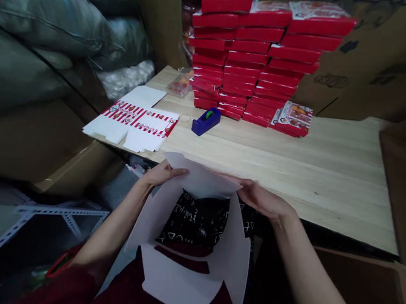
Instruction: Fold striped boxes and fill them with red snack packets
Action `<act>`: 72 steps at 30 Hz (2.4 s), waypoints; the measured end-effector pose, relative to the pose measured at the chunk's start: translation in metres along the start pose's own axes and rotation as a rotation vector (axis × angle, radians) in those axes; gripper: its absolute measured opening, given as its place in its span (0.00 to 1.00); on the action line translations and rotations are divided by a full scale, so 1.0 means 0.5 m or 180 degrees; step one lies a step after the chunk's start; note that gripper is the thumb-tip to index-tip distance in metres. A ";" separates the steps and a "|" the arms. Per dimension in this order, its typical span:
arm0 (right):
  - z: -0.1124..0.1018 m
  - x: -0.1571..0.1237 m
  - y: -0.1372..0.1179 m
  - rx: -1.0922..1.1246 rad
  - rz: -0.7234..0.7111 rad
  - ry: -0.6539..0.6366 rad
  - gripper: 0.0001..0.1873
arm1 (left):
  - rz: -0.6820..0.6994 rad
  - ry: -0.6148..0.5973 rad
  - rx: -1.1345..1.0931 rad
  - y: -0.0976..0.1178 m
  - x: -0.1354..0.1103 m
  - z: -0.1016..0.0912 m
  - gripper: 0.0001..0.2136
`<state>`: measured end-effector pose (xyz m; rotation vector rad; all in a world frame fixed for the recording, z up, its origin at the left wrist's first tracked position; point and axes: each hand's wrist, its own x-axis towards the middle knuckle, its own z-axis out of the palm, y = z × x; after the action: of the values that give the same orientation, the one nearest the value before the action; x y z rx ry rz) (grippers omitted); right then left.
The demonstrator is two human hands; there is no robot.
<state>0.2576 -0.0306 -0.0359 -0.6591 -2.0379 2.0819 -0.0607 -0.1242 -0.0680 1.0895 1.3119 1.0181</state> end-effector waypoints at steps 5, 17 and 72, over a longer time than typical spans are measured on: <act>0.008 0.058 -0.061 -0.0204 0.0060 -0.0415 0.33 | 0.0197 -0.0516 0.0207 0.009 -0.012 -0.006 0.12; 0.065 0.072 0.008 -0.2253 0.0162 -0.0460 0.68 | 0.0487 -0.1334 -0.0917 0.035 -0.057 -0.031 0.38; 0.169 0.258 -0.009 -0.2036 -0.1174 -0.1031 0.14 | -0.0482 0.0883 -0.0661 -0.007 -0.281 0.141 0.47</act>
<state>0.1069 -0.0549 -0.0596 0.0161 -2.7720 1.3907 0.0068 -0.2640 -0.0442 0.6992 1.4478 1.1914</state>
